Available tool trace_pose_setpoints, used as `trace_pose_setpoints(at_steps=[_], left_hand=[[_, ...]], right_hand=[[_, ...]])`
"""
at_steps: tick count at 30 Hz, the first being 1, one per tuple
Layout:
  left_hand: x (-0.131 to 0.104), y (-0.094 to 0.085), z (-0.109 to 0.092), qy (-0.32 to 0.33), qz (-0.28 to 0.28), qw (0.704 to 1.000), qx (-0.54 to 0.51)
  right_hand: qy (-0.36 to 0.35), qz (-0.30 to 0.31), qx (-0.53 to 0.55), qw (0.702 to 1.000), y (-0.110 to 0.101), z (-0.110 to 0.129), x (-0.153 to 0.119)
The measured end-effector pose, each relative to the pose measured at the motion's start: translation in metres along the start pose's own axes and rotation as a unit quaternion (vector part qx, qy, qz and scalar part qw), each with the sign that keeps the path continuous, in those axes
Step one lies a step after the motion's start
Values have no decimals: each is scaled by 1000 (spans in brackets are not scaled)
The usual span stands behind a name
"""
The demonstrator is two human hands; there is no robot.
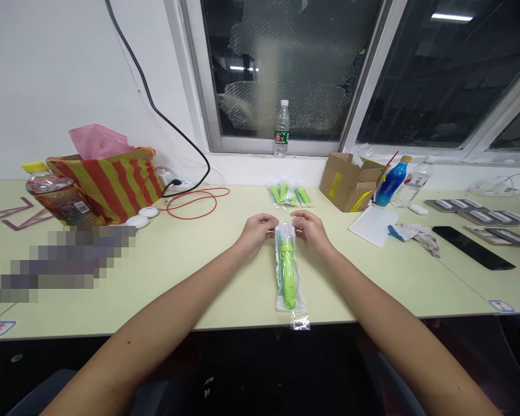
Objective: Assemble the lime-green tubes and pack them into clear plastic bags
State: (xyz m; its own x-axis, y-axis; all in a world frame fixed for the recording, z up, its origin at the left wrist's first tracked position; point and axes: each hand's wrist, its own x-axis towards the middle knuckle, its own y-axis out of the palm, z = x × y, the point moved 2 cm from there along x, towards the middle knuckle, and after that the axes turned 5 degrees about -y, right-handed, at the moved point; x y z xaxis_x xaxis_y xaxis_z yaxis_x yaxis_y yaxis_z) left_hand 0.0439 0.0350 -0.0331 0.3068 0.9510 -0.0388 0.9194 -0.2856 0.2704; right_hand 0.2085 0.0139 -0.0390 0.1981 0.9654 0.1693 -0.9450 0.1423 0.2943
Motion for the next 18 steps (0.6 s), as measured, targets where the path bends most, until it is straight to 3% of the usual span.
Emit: trace_pose_setpoints(at_steps=[10,18], left_hand=[[4,-3,0,21,16,999,-30],[5,-2,-2,21,37,998,-35]], right_hand=[[36,-7,22,999,-1,1,0],[4,15,26,1000,0,1,1]])
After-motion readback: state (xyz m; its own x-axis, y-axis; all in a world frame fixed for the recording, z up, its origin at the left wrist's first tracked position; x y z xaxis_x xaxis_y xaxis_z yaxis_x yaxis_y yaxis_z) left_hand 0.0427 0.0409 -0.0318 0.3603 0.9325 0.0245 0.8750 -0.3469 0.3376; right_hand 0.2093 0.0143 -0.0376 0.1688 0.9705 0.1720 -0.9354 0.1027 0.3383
